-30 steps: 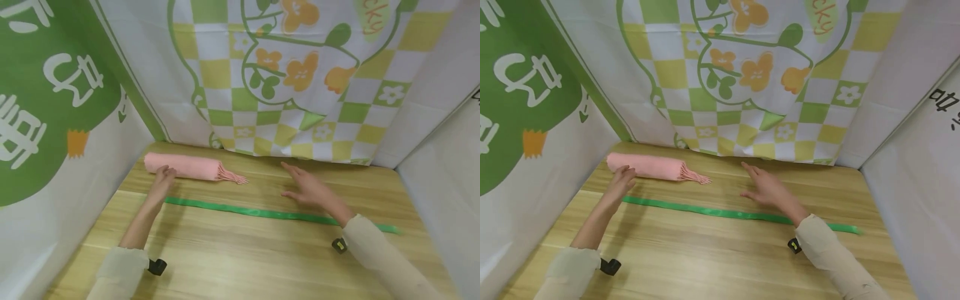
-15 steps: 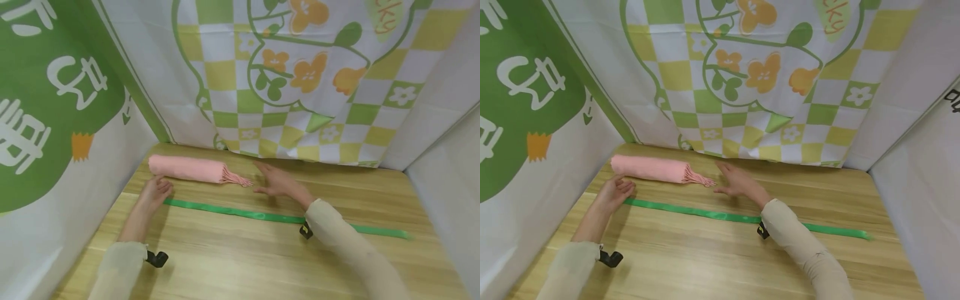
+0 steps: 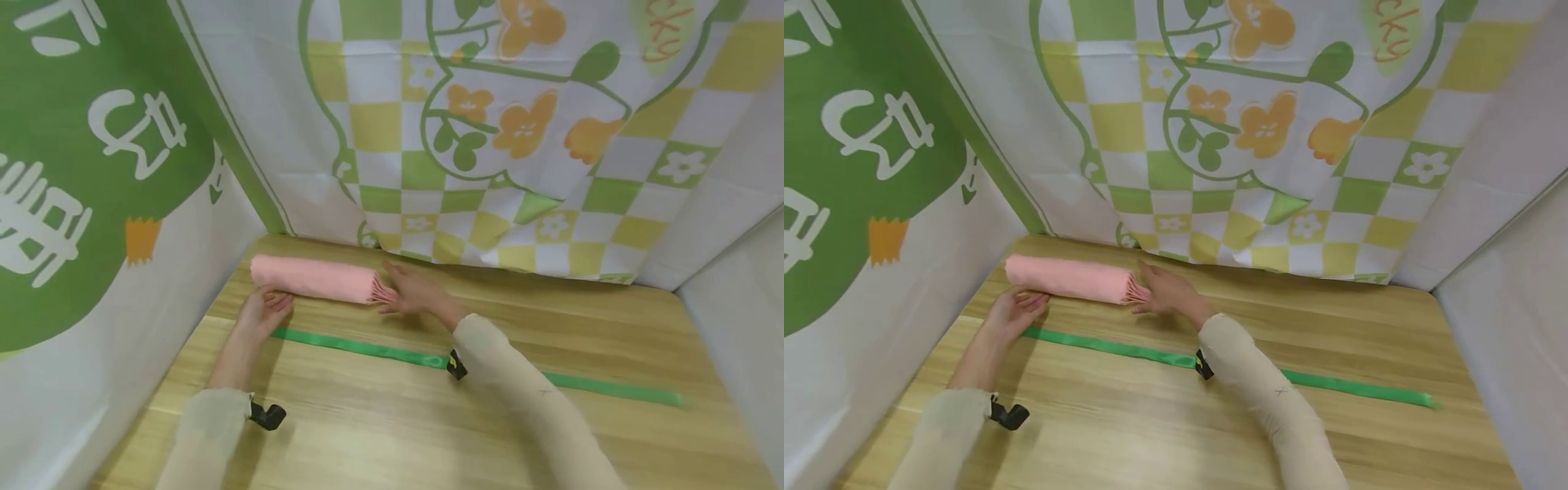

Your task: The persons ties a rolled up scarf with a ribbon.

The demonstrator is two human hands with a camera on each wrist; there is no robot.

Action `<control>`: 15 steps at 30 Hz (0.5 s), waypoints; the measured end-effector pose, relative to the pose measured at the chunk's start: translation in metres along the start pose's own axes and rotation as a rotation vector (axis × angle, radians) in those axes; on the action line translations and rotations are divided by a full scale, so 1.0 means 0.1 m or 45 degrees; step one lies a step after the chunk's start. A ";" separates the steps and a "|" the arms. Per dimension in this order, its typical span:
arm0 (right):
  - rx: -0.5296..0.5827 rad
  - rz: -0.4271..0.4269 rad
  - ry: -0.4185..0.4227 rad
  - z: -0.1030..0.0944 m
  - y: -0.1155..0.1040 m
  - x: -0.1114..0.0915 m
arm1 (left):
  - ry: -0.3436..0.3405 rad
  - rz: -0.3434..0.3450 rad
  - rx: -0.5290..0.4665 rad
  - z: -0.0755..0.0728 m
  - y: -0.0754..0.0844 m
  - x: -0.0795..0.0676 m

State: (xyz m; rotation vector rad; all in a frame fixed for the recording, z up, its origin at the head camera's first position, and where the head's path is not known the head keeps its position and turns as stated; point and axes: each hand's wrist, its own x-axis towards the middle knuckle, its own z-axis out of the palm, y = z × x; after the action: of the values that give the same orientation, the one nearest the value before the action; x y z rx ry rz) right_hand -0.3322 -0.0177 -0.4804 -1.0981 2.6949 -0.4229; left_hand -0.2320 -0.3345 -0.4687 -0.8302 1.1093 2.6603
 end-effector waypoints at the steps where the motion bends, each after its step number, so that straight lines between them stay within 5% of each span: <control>1: -0.011 0.004 -0.005 0.00 -0.04 0.06 | -0.011 -0.002 -0.004 0.01 0.00 0.01; 15: -0.217 0.131 -0.092 0.16 -0.48 0.68 | -0.037 -0.054 -0.062 -0.04 0.00 0.07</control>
State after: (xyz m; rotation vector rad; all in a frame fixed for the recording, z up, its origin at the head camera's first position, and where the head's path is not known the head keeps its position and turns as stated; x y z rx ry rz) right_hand -0.3443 -0.1017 -0.4840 -0.9889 2.7487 -0.1361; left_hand -0.2358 -0.3384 -0.4745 -0.8120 1.0123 2.6655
